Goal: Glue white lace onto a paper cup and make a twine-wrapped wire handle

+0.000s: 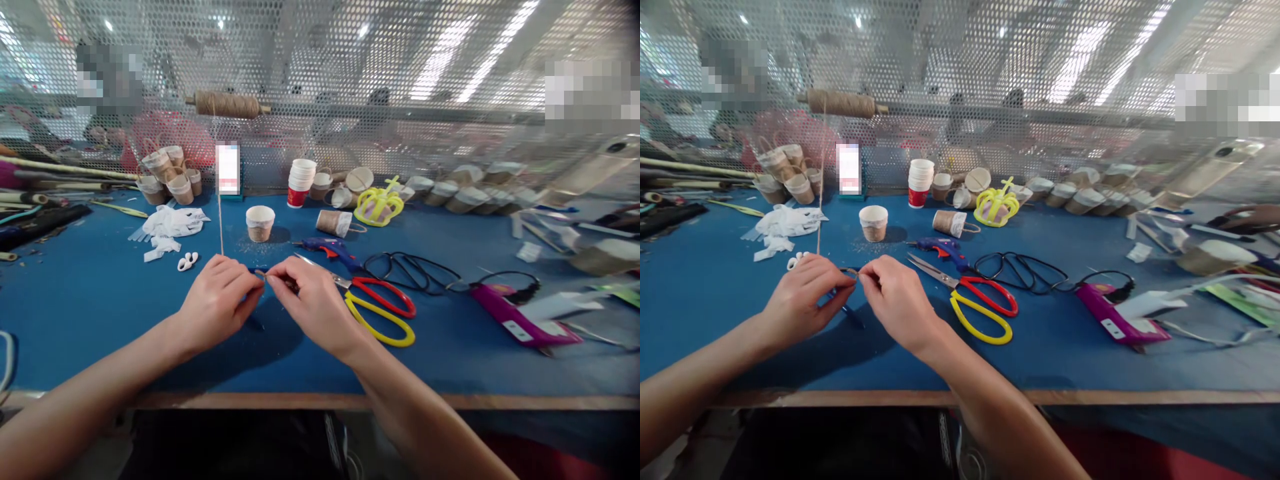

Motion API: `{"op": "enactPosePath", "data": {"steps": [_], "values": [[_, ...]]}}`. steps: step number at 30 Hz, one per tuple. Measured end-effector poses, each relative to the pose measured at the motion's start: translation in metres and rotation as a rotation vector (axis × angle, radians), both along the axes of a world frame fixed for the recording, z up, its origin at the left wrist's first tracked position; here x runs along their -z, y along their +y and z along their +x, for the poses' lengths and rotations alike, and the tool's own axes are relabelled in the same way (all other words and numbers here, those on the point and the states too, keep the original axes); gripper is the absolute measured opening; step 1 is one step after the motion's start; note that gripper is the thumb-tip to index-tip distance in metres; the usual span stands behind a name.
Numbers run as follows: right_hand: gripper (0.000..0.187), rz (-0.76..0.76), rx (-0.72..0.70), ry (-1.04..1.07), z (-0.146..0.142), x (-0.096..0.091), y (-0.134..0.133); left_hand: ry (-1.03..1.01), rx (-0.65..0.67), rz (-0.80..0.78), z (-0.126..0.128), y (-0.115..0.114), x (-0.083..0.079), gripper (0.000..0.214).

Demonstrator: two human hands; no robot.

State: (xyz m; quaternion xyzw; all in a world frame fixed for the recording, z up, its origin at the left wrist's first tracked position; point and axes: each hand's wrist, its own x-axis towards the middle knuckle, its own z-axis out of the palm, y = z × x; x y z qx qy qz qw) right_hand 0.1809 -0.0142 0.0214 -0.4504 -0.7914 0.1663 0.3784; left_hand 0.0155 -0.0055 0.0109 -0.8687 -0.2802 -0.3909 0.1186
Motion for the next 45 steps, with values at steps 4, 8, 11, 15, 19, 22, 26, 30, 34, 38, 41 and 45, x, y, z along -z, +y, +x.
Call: {"op": "enactPosePath", "data": {"steps": [4, 8, 11, 15, 19, 22, 26, 30, 34, 38, 41, 45], "values": [[0.016, 0.084, -0.038, -0.293, 0.0, 0.004, -0.001, 0.312, -0.049, 0.082, -0.001, 0.0, -0.008, 0.024], [0.017, -0.003, -0.123, -0.375, 0.004, -0.001, -0.001, 0.373, 0.026, -0.018, -0.005, 0.002, -0.017, 0.024], [0.014, -0.128, -0.246, -0.211, 0.008, -0.009, -0.002, 0.227, 0.119, -0.235, -0.012, 0.008, -0.023, 0.017], [0.012, -0.308, -0.268, 0.039, 0.012, -0.017, -0.003, 0.017, 0.188, -0.54, -0.022, 0.016, -0.022, 0.009], [0.012, -0.365, -0.201, 0.241, 0.011, -0.014, 0.0, -0.086, 0.228, -0.497, -0.018, 0.016, -0.006, 0.007], [0.012, -0.287, -0.1, 0.257, 0.007, -0.008, 0.002, -0.133, 0.203, -0.332, -0.01, 0.01, 0.004, 0.004], [0.013, -0.066, 0.024, 0.076, 0.002, -0.002, 0.002, -0.026, 0.1, -0.092, -0.001, 0.002, 0.003, 0.01], [0.015, 0.057, -0.026, -0.16, 0.0, 0.004, 0.002, 0.264, 0.021, 0.045, 0.001, 0.0, -0.007, 0.021], [0.018, 0.013, -0.113, -0.259, 0.001, 0.005, 0.002, 0.358, 0.038, -0.067, -0.003, 0.004, -0.018, 0.022], [0.014, -0.17, -0.253, -0.107, 0.005, -0.004, 0.0, 0.188, 0.135, -0.485, -0.012, 0.014, -0.027, 0.014], [0.01, -0.371, -0.29, 0.131, 0.006, -0.01, -0.002, -0.061, 0.223, -0.834, -0.018, 0.02, -0.026, 0.01], [0.013, -0.484, -0.21, 0.452, 0.004, -0.01, 0.0, -0.39, 0.291, -0.986, -0.012, 0.017, -0.012, 0.011]]}}
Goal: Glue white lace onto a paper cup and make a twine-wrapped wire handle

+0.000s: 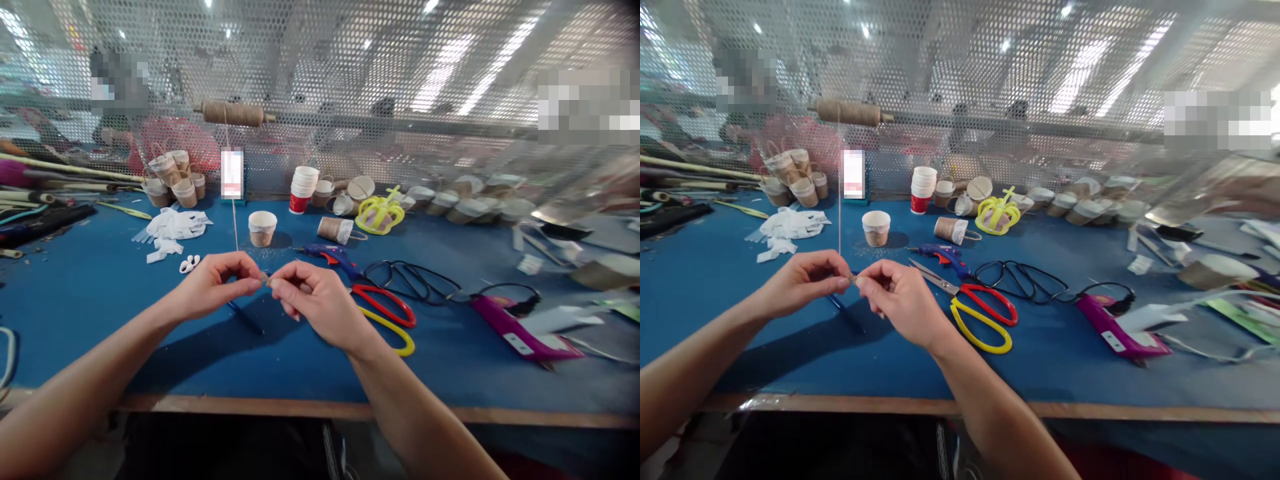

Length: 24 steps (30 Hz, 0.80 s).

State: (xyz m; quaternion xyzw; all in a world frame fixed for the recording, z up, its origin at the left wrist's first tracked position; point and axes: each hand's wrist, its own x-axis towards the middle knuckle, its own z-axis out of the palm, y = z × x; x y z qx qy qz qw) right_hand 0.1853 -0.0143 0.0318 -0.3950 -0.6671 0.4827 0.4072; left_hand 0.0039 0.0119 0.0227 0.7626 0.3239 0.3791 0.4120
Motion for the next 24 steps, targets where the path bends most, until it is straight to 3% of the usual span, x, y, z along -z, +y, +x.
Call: {"op": "enactPosePath", "data": {"steps": [5, 11, 16, 24], "values": [[0.016, -0.046, 0.081, 0.119, -0.004, 0.007, 0.005, -0.123, -0.175, -0.024, 0.018, -0.015, 0.015, 0.01], [0.013, -0.133, 0.041, 0.158, -0.007, 0.009, 0.002, -0.196, -0.335, 0.025, 0.023, -0.019, 0.019, 0.012], [0.013, -0.143, 0.057, 0.206, -0.01, 0.012, 0.001, -0.251, -0.343, -0.047, 0.022, -0.016, 0.022, 0.012], [0.017, -0.278, 0.017, 0.332, -0.009, 0.011, 0.003, -0.348, -0.272, -0.186, 0.021, -0.013, 0.025, 0.015]]}}
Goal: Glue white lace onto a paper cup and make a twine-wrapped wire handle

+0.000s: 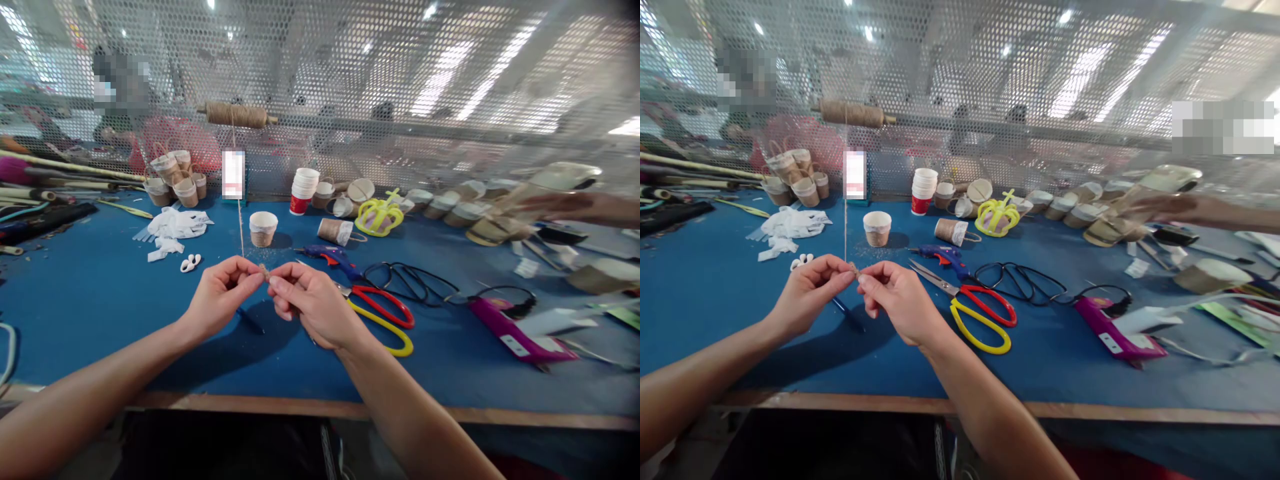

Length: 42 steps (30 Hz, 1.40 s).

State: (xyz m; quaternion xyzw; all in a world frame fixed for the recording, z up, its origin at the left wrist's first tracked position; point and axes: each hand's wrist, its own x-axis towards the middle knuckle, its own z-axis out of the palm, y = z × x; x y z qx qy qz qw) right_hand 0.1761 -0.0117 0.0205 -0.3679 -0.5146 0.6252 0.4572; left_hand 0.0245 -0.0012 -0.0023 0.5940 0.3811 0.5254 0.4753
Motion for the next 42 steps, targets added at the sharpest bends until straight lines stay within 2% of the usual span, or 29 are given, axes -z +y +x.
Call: {"op": "enactPosePath", "data": {"steps": [7, 11, 15, 18, 21, 24, 29, 35, 38, 42], "values": [[0.018, 0.006, 0.003, 0.02, 0.0, 0.001, 0.0, -0.097, 0.112, -0.128, -0.001, 0.002, -0.008, 0.02], [0.019, -0.051, -0.013, 0.083, -0.001, 0.0, 0.0, -0.138, 0.145, -0.127, -0.002, 0.002, -0.008, 0.02], [0.02, -0.142, -0.056, 0.159, 0.0, -0.002, 0.001, -0.095, 0.124, -0.077, -0.001, 0.003, -0.004, 0.018], [0.022, -0.173, -0.068, 0.182, -0.001, -0.001, 0.001, -0.016, 0.06, -0.019, 0.0, 0.001, -0.003, 0.015], [0.021, -0.097, 0.001, 0.134, -0.003, 0.002, 0.001, 0.058, -0.036, 0.039, 0.001, -0.004, -0.005, 0.014], [0.017, 0.059, 0.085, -0.009, -0.006, 0.006, -0.001, 0.099, -0.095, 0.066, 0.002, -0.008, -0.006, 0.014], [0.011, 0.23, 0.171, -0.222, -0.01, 0.007, -0.005, 0.046, -0.13, 0.017, 0.002, -0.005, -0.002, 0.014], [0.016, 0.271, 0.098, -0.291, 0.001, 0.0, -0.001, -0.035, -0.017, -0.088, -0.003, 0.0, -0.006, 0.014], [0.017, 0.333, 0.05, -0.268, 0.011, -0.007, 0.004, -0.032, 0.153, -0.154, -0.007, 0.0, -0.014, 0.013], [0.02, 0.34, -0.16, -0.187, 0.017, -0.011, 0.007, -0.026, 0.404, -0.251, -0.011, 0.001, -0.021, 0.011]]}}
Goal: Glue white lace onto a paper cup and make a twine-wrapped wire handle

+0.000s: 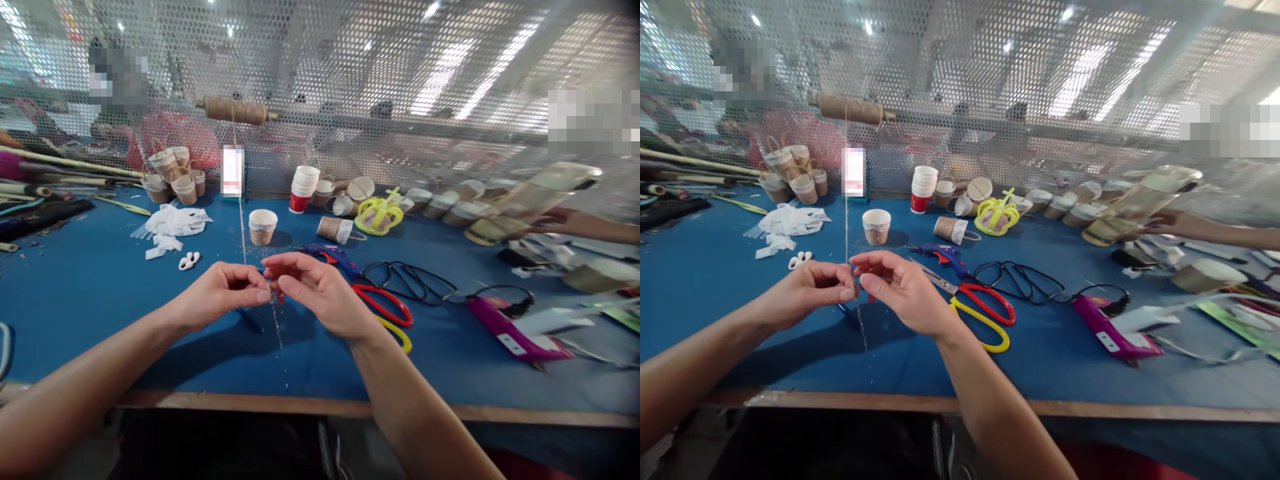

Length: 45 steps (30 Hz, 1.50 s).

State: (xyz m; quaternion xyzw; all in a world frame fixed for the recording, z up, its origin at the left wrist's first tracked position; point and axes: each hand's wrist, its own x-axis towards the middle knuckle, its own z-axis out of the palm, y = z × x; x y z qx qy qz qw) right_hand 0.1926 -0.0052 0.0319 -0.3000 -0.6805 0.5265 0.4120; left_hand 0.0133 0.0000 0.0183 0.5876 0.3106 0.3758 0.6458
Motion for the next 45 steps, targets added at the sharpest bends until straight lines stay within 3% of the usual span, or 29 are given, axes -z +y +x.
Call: {"op": "enactPosePath", "data": {"steps": [5, 14, 19, 24, 27, 29, 33, 35, 41, 45], "values": [[0.024, -0.072, -0.165, 0.028, 0.0, 0.001, 0.0, -0.002, 0.14, -0.037, -0.004, 0.002, 0.001, 0.01], [0.017, -0.311, -0.163, 0.003, -0.004, 0.007, -0.002, -0.116, 0.005, 0.054, -0.004, 0.007, 0.004, 0.014], [0.017, -0.287, -0.039, 0.004, -0.011, 0.011, -0.001, -0.042, -0.156, 0.095, -0.002, 0.005, 0.004, 0.013], [0.013, -0.13, 0.166, -0.127, -0.02, 0.018, -0.003, 0.117, -0.332, 0.221, 0.003, 0.002, 0.005, 0.013], [0.011, -0.022, 0.289, -0.166, -0.022, 0.023, -0.003, 0.109, -0.376, 0.226, 0.005, 0.002, 0.004, 0.014], [0.014, -0.071, 0.208, -0.113, -0.02, 0.022, -0.003, 0.071, -0.313, 0.213, 0.004, 0.004, 0.0, 0.015], [0.022, -0.293, -0.092, 0.053, -0.013, 0.015, -0.001, -0.027, -0.041, 0.126, 0.001, 0.009, -0.005, 0.019], [0.023, -0.333, -0.118, 0.087, -0.011, 0.013, -0.001, -0.081, -0.001, 0.076, 0.001, 0.012, -0.003, 0.02], [0.021, -0.18, 0.13, -0.086, -0.02, 0.019, -0.002, -0.172, -0.206, -0.078, 0.006, 0.01, 0.013, 0.023], [0.017, -0.004, 0.316, -0.224, -0.026, 0.025, -0.002, -0.148, -0.343, -0.069, 0.009, 0.006, 0.017, 0.022]]}}
